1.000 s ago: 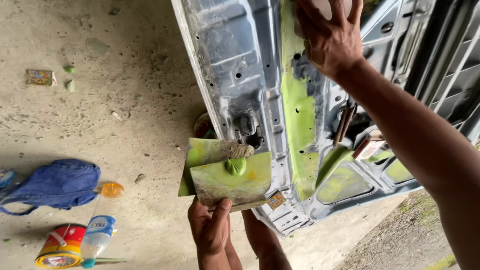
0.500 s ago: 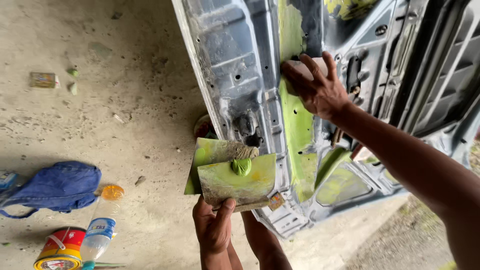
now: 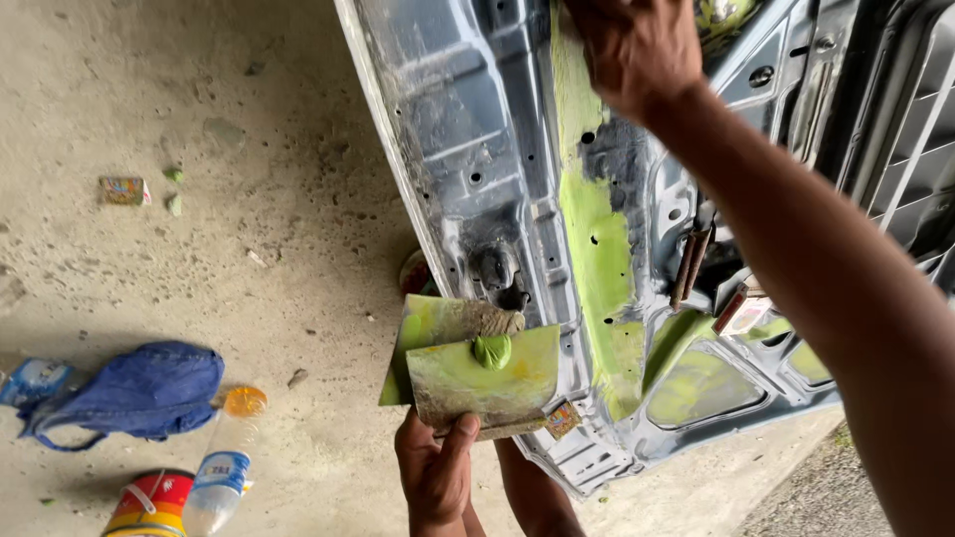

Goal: The person applies green body filler to a car door using a putty knife and smooths it with a playing card. The person repeatedly scoops filler from the knife onto the door and spreads it across the surface.

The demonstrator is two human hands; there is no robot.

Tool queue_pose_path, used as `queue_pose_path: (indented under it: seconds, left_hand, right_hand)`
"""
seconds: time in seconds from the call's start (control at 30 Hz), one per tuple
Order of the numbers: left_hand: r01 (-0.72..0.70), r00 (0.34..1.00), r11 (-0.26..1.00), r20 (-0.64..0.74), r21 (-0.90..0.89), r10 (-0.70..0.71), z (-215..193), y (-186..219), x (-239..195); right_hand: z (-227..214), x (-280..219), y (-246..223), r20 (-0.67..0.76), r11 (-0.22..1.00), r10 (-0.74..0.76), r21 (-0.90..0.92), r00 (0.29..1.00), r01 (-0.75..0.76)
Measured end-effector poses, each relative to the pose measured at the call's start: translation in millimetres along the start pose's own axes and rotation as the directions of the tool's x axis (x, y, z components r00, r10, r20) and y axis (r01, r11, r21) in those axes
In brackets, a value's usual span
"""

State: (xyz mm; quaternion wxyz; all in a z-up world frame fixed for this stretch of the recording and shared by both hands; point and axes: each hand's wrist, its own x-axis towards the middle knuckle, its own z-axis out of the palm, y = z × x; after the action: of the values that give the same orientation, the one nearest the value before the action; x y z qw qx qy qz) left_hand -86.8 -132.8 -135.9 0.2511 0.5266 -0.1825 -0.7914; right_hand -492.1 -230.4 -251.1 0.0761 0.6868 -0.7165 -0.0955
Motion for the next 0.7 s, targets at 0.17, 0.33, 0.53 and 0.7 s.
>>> queue_pose_path:
  seconds: [0.17,0.33,0.53,0.7]
  left_hand:
    - [-0.032,0.997,0.999,-0.069,-0.031,0.03,-5,1,8]
    - [-0.036,0.991,0.996,-0.129,-0.082,0.025,-6,3,17]
    - [-0.026,0.987,0.996,-0.161,-0.089,0.012,6,6,22]
    - [0.007,1.0,0.999,-0.031,0.046,-0.005,20,14,25]
  right_hand:
    - [-10,-32,-8,0.217,0.946,-0.114,0.323,0.97,0.039]
    - [26,41,34,0.517,0.837,0.265,0.296,0.814,-0.46]
    - [31,21,66,0.351,0.999,0.025,-0.029,0.936,-0.016]
    - [75,33,78,0.64,0.995,-0.056,0.098,0.766,-0.009]
